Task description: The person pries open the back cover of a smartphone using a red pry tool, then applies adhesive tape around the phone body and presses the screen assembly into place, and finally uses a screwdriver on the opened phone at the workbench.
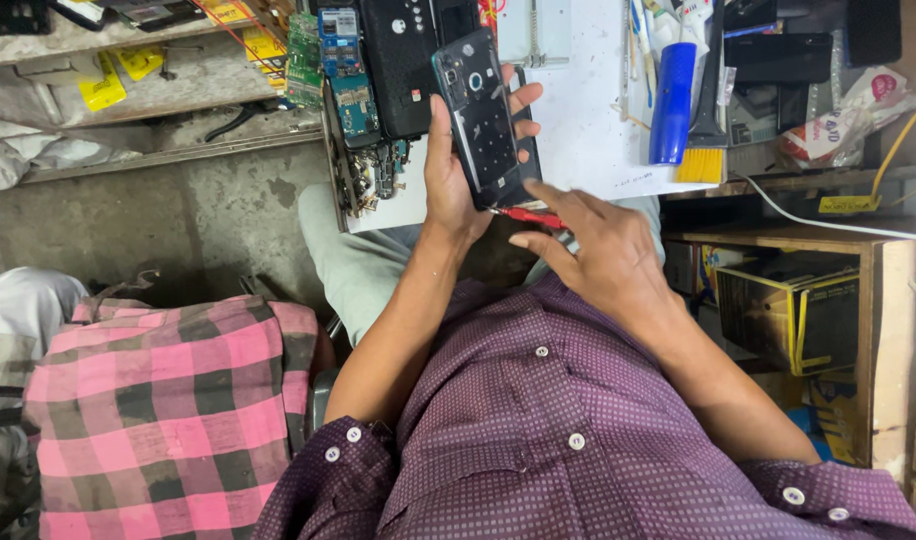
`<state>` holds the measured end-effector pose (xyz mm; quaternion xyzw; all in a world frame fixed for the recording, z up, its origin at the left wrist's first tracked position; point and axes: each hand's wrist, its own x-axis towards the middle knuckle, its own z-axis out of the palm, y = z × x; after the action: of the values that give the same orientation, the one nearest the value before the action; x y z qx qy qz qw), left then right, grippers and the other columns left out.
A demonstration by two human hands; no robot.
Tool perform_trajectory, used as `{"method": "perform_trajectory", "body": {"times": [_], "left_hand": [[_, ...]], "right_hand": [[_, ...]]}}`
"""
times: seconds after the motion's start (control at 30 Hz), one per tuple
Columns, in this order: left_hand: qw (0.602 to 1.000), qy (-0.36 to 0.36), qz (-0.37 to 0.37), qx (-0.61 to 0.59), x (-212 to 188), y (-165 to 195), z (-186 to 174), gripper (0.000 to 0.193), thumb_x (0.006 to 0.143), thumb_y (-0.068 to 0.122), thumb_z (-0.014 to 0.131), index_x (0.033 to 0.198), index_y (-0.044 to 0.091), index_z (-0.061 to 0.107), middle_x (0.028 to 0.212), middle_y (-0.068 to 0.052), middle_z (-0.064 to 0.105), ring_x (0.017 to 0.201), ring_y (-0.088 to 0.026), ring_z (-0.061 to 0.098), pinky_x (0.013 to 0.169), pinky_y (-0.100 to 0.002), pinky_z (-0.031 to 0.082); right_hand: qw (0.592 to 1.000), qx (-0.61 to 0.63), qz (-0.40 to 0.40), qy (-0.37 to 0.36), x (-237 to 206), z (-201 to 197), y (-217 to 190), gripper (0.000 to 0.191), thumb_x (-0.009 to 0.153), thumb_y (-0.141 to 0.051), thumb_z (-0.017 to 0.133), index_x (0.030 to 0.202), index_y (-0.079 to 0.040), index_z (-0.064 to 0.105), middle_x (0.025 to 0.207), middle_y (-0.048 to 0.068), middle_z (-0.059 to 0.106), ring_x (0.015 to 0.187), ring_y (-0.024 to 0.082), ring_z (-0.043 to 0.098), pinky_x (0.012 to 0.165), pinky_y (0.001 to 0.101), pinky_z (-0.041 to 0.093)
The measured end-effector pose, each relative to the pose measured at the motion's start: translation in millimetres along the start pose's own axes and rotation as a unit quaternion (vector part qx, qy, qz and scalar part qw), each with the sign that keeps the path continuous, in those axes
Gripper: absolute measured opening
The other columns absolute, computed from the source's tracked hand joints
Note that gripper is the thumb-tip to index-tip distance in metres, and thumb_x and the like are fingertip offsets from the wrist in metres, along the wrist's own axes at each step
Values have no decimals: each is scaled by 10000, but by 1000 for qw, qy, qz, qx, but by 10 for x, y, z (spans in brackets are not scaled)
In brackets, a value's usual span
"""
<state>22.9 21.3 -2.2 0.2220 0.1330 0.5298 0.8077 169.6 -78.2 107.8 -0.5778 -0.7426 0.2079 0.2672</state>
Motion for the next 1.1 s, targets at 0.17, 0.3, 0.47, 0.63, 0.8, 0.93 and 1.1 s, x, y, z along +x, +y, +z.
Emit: {"method": "perform_trajectory", "body": {"times": [0.17,0.3,0.47,0.63,0.8,0.93,1.1], "left_hand": [[1000,8,4,-2,-16,16,4,800,1115,628,254,1586,1,411,1439,-228,608,1106,-212,672,883,-302,571],[1000,9,9,7,-17,11,15,797,1116,629,253,1577,1,420,1433,-223,616,1101,-215,678,873,-296,568],[1000,17,1,10,-23,34,19,797,1111,625,254,1581,2,414,1432,-219,617,1110,-210,678,877,-297,573],[1000,19,10,19,-34,36,26,800,1111,628,262,1582,-1,416,1427,-230,619,1108,-212,682,870,-298,578],[1000,7,11,11,-30,51,10,801,1103,632,264,1583,8,412,1430,-227,615,1117,-210,685,885,-297,582],[1000,16,6,5,-23,46,10,801,1103,633,271,1580,5,408,1431,-224,614,1112,-213,683,882,-303,581],[1000,22,5,22,-19,45,7,808,1105,643,270,1590,13,413,1434,-217,619,1112,-212,681,884,-303,576]], "right_hand": [[999,17,-27,14,0,10,30,312,913,-143,801,1178,-2,716,940,137,709,818,314,698,709,391,551],[998,39,-55,15,15,-3,23,158,964,-104,753,1115,-63,735,948,105,725,847,282,721,750,382,567],[999,43,-31,8,38,-35,-9,230,928,-90,767,1147,-33,731,963,133,729,827,289,715,735,369,565],[998,56,15,-7,39,-39,-28,260,902,-83,783,1147,-13,733,957,137,734,756,276,712,679,356,557],[998,46,40,-21,40,-36,-27,216,916,-72,780,1127,-25,768,910,132,739,772,275,718,674,364,550],[996,78,-29,7,51,-37,-30,187,951,-40,719,1137,-32,745,1007,138,733,864,272,731,741,346,573],[994,87,-56,23,64,-50,-36,217,957,-46,717,1171,-8,720,1064,148,728,935,288,732,787,351,579]]}}
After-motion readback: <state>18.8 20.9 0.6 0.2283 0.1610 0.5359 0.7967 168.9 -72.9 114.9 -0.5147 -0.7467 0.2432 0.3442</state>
